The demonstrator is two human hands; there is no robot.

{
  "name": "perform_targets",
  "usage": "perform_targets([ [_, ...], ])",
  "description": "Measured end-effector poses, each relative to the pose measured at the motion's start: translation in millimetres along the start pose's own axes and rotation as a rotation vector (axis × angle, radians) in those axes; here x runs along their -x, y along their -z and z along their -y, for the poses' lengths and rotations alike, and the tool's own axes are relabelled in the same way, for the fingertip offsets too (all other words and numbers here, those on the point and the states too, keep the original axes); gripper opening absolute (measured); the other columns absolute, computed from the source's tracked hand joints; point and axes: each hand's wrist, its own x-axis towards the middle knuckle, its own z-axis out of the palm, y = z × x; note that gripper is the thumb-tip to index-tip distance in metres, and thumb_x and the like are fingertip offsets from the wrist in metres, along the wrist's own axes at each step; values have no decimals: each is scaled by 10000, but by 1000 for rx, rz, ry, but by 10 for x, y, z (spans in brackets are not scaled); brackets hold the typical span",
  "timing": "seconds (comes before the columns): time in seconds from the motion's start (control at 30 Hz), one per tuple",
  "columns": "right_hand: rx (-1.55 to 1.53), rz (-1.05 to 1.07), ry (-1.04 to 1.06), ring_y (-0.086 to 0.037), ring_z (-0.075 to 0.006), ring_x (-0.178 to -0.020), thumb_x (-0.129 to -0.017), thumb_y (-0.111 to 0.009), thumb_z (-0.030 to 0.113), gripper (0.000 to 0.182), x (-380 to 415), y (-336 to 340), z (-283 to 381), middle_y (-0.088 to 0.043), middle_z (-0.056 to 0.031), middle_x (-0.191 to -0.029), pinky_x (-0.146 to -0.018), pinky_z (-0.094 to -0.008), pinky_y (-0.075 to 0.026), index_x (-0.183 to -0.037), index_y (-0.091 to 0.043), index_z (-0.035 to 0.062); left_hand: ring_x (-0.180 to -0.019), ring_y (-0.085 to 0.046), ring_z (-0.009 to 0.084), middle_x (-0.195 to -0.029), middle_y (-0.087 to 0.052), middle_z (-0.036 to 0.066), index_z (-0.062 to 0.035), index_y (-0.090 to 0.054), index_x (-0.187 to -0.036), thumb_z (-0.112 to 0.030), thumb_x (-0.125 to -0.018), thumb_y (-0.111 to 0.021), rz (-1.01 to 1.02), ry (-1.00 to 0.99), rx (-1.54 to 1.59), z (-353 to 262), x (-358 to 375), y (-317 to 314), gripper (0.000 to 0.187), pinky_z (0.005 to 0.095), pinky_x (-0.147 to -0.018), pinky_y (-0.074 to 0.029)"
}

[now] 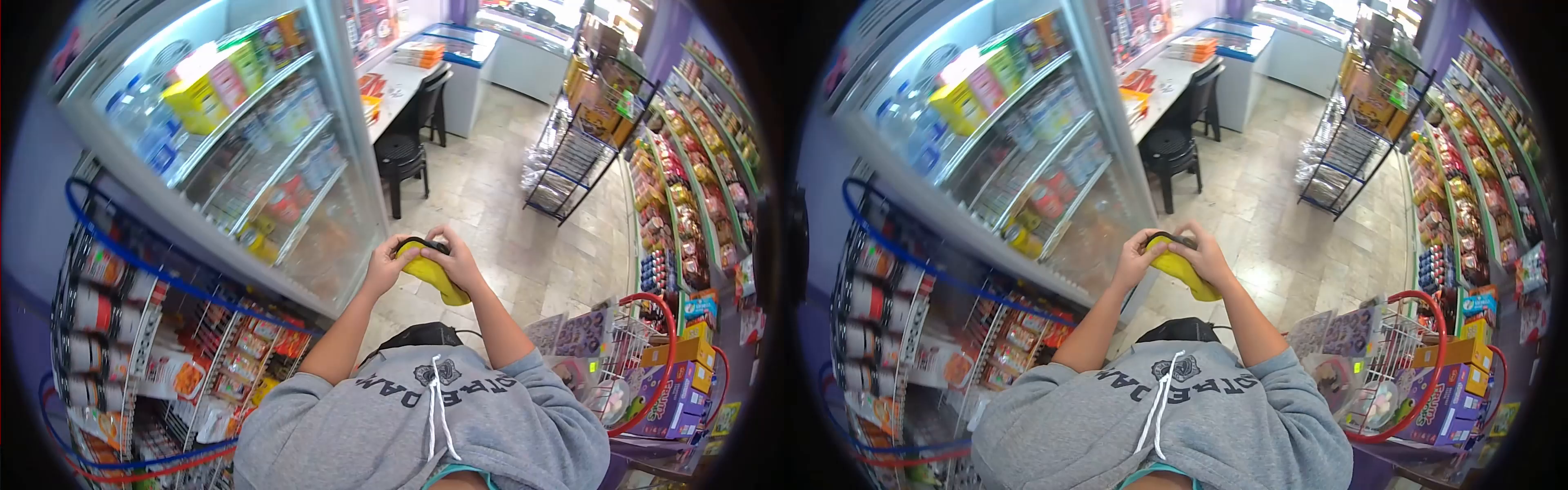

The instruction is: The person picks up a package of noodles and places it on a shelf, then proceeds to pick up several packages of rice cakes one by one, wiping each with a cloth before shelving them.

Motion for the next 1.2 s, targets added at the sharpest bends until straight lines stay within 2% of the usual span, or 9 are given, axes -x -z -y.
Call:
perform_targets([
  [0.17, 319, -62, -19, -497, -106, -621, -767, -673, 185, 218, -250, 711, -192, -559, -35, -679, -577, -262, -417, -867, -562, 26, -769, -557, 93, -813, -605, 28, 9, -603, -907, -102, -809, -618, 24, -25, -236, 264, -788, -281, 149, 232, -687, -447],
  [0.33, 336, -119, 213, -506, -186, -952, -702, -716, 191, 283, -814, 1299, -541, -507, -96, -1107, -801, -291, -415, -875, -595, 3, -758, -559, 92, -792, -607, 28, 3, -615, -893, -97, -800, -624, 83, 10, -159, 541, -1627, -388, 136, 227, -677, -441],
  [0.43, 352, -132, 247, -507, -188, -958, -698, -710, 165, 287, -1243, 1711, -524, -535, -81, -1060, -844, -300, -391, -899, -592, -2, -797, -560, 93, -834, -610, 28, -3, -612, -905, -112, -809, -619, 147, 101, -89, 772, -2246, -391, 145, 224, -698, -440],
  [0.57, -439, -209, -153, -571, -156, -810, -750, -664, 101, 223, -1843, 2299, -536, -592, -66, -919, -729, -262, -445, -937, -590, 4, -879, -557, 103, -868, -613, 39, -14, -602, -935, -198, -839, -594, 139, 98, -345, 1091, -3308, -351, 207, 244, -732, -440],
  [0.63, -568, -265, -72, -603, -164, -781, -803, -601, 88, 232, -2170, 2531, -555, -605, -89, -931, -714, -262, -478, -1020, -568, 13, -891, -555, 110, -872, -611, 46, -26, -593, -958, -249, -849, -579, 87, 98, -379, 1199, -3778, -346, 249, 262, -740, -442],
  [0.73, -1051, -301, 123, -574, -249, -1002, -871, -508, 202, 315, -2518, 2915, -721, -588, -126, -1085, -893, -381, -446, -1128, -516, 18, -857, -566, 121, -903, -608, 40, -37, -598, -955, -287, -829, -595, 35, 287, -219, 1232, -4361, -389, 280, 257, -709, -442],
  [0.83, -1178, -290, 136, -535, -266, -1068, -876, -504, 260, 369, -2935, 3217, -779, -568, -113, -1138, -947, -408, -397, -1151, -507, 15, -849, -563, 109, -906, -597, 24, -56, -591, -972, -282, -831, -589, -7, 329, -134, 1349, -4894, -380, 266, 251, -693, -446],
  [1.0, -1308, -87, 113, -395, -347, -1193, -838, -547, 272, 452, -4009, 3711, -825, -451, -126, -1273, -938, -699, -226, -1237, -439, 88, -837, -557, 110, -917, -593, 27, -62, -567, -965, -234, -852, -558, -172, 322, -10, 1538, -5805, -142, 206, 286, -697, -466],
  [1.2, -1219, 174, -25, -422, -337, -1172, -839, -556, 244, 457, -5415, 4105, -609, -448, -124, -1266, -965, -634, -270, -1238, -398, 85, -837, -557, 140, -924, -591, 34, -71, -551, -985, -210, -869, -530, -517, 300, 275, 1487, -6615, 320, 183, 335, -732, -479],
])
